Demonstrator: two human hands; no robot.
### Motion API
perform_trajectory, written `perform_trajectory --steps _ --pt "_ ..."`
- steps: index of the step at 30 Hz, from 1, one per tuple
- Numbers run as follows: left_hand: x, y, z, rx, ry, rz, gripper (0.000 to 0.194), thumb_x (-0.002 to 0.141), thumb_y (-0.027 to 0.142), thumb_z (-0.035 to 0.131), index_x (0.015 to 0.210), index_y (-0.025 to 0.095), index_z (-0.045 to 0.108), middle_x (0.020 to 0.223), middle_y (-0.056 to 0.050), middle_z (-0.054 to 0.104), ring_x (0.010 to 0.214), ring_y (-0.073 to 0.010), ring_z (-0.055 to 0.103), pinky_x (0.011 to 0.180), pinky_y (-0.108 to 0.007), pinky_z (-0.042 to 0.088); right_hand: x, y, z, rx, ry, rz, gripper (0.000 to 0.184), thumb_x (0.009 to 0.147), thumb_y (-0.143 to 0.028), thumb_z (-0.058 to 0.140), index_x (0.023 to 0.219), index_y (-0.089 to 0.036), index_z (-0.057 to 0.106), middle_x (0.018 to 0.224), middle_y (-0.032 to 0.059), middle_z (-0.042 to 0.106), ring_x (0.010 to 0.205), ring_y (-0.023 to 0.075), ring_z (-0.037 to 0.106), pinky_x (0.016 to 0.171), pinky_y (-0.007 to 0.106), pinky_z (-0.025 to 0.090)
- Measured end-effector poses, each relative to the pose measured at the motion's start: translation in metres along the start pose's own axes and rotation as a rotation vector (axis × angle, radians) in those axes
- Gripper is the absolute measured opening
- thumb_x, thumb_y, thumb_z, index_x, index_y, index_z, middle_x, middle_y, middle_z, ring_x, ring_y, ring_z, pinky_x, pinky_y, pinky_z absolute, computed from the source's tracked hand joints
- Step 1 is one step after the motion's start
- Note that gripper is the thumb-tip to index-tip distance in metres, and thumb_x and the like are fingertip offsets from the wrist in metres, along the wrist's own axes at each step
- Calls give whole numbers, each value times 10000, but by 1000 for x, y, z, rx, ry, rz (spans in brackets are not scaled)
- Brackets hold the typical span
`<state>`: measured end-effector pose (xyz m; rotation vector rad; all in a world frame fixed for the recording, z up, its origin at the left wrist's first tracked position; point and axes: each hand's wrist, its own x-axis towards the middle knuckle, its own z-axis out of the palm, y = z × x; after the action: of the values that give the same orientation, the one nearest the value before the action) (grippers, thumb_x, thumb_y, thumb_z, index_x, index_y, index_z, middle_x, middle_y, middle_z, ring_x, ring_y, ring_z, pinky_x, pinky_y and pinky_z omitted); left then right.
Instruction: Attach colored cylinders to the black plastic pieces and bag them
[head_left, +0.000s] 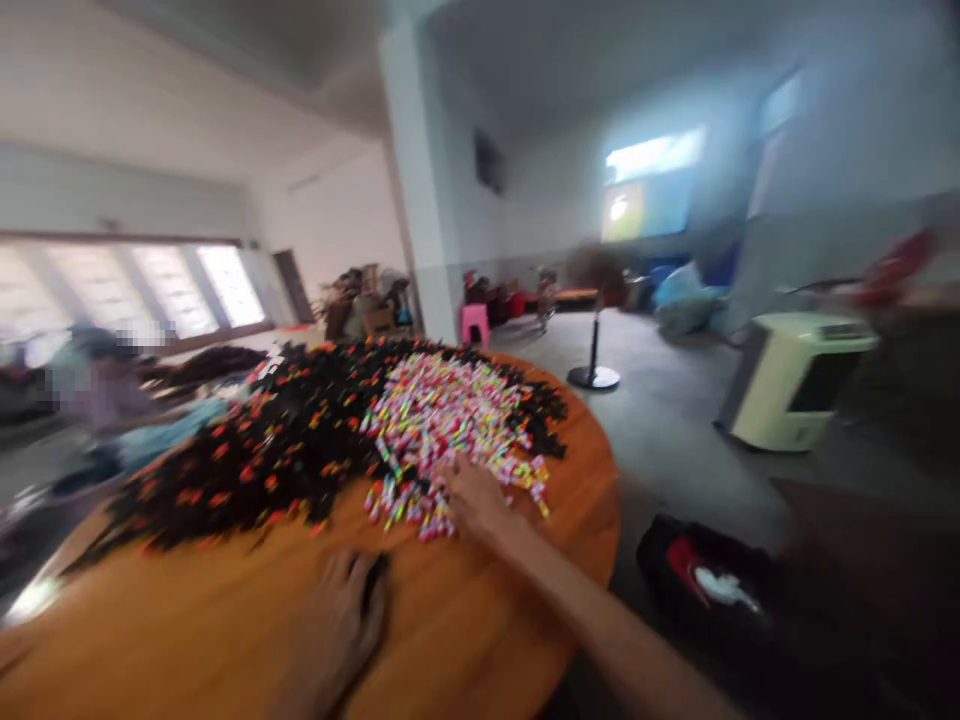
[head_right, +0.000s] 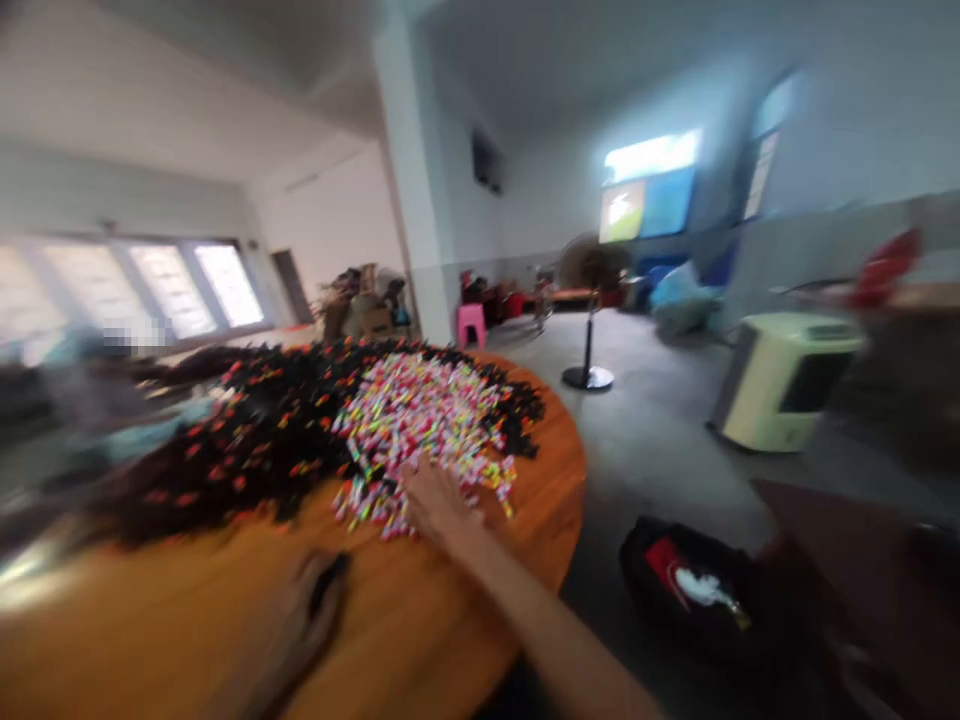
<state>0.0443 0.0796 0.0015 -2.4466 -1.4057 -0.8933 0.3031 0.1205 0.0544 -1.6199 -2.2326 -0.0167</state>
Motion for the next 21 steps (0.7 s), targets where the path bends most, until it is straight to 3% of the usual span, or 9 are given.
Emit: perform_trajectory --steps 2,6,11,15,19,21 --pt "-2 1 -5 92 -106 -32 257 946 293 484 1015 196 711 971 -115 703 932 -280 669 821 -421 551 -21 -8 18 4 -48 -62 315 937 -165 517 1227 -147 640 1193 168 640 973 244 625 811 338 481" --pt "-3 1 -9 114 -233 -125 277 912 234 522 1135 161 668 1101 -137 668 1037 -286 627 887 -429 510 -61 -29 36 48 -168 -239 276 948 -198 532 1180 -162 677 1086 128 704 1011 260 632 865 354 463" --pt "-5 2 -18 85 -318 -135 309 949 283 522 1202 184 669 1150 -120 657 1089 -288 606 901 -431 482 -69 -52 14 23 -242 -115 297 990 -283 494 1156 -141 696 1141 165 709 1072 297 646 890 392 475" --pt "-2 2 -17 49 -333 -138 304 967 349 542 1182 181 677 1142 -122 667 1086 -293 604 912 -442 475 -62 -47 2 43 -283 -110 322 958 -298 531 1175 -110 676 1164 198 691 1052 316 654 892 418 488" --pt "2 7 -20 8 -325 -132 203 942 235 548 1059 169 700 1053 -140 680 1013 -284 612 887 -441 488 -71 -43 23 207 -136 -264 393 910 -228 553 1291 -227 649 1213 137 691 1143 286 630 981 410 463" --pt "2 10 -23 6 -330 -109 169 899 156 554 976 181 703 999 -134 691 970 -272 611 877 -430 492 -62 -60 48 270 41 -195 365 888 -185 543 1214 -262 687 1084 118 724 1022 276 675 901 414 505"
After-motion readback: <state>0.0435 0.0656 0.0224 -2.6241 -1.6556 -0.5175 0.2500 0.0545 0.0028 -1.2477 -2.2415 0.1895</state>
